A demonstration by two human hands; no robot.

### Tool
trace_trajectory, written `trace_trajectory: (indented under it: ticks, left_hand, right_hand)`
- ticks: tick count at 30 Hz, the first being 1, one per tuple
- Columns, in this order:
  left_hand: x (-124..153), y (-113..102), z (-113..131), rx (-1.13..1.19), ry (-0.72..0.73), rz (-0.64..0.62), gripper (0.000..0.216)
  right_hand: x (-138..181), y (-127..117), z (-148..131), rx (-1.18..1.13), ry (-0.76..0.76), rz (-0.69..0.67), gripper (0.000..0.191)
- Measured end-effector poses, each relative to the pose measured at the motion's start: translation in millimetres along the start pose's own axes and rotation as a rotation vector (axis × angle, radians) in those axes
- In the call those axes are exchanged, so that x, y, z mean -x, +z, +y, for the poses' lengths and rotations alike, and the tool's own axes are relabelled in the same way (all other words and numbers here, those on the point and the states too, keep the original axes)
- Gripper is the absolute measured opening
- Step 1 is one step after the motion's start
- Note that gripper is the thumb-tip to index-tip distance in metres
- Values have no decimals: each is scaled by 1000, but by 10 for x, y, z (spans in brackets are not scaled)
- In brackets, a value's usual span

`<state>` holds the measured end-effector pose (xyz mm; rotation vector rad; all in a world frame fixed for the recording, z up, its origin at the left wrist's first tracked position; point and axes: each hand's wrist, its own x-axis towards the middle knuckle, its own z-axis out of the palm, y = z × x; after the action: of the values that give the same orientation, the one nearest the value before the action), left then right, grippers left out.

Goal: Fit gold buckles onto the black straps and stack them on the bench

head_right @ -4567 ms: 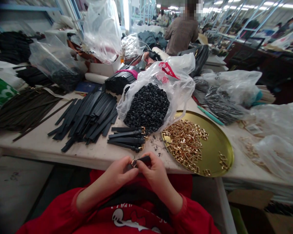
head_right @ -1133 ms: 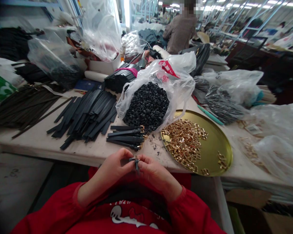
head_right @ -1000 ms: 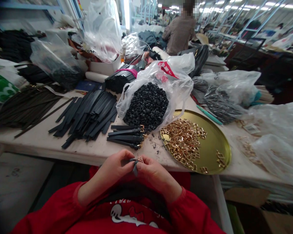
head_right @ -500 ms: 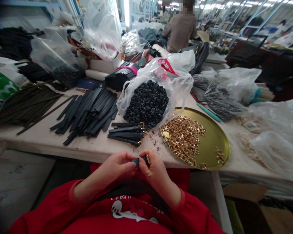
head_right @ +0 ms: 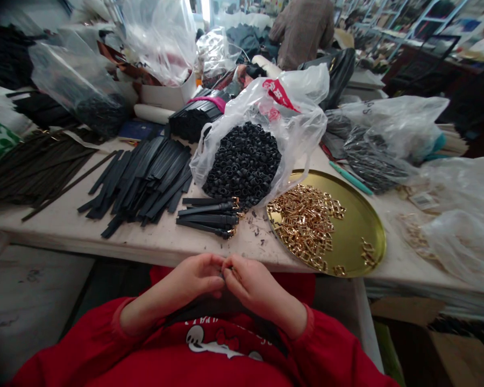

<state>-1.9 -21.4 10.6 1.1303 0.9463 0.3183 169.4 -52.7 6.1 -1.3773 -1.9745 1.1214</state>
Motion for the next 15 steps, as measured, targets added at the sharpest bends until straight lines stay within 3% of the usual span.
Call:
trace_trajectory:
  ticks: [3,5,8,15]
  left_hand:
    - [-9,-25,51,-55,34,17,40]
    - [1,-66,105,-207,35,-15,28]
    - [5,-140,194,-468,49,-70,27]
    - [-163,-304,354,-753,264,40,27]
  right_hand:
    - [27,87,72,-198,21,147,20]
    - [36,135,119,-212,42,222,23]
    - [-3,165,158,-130,37,227,24]
    - [-303,118,106,-93,-34,294,23]
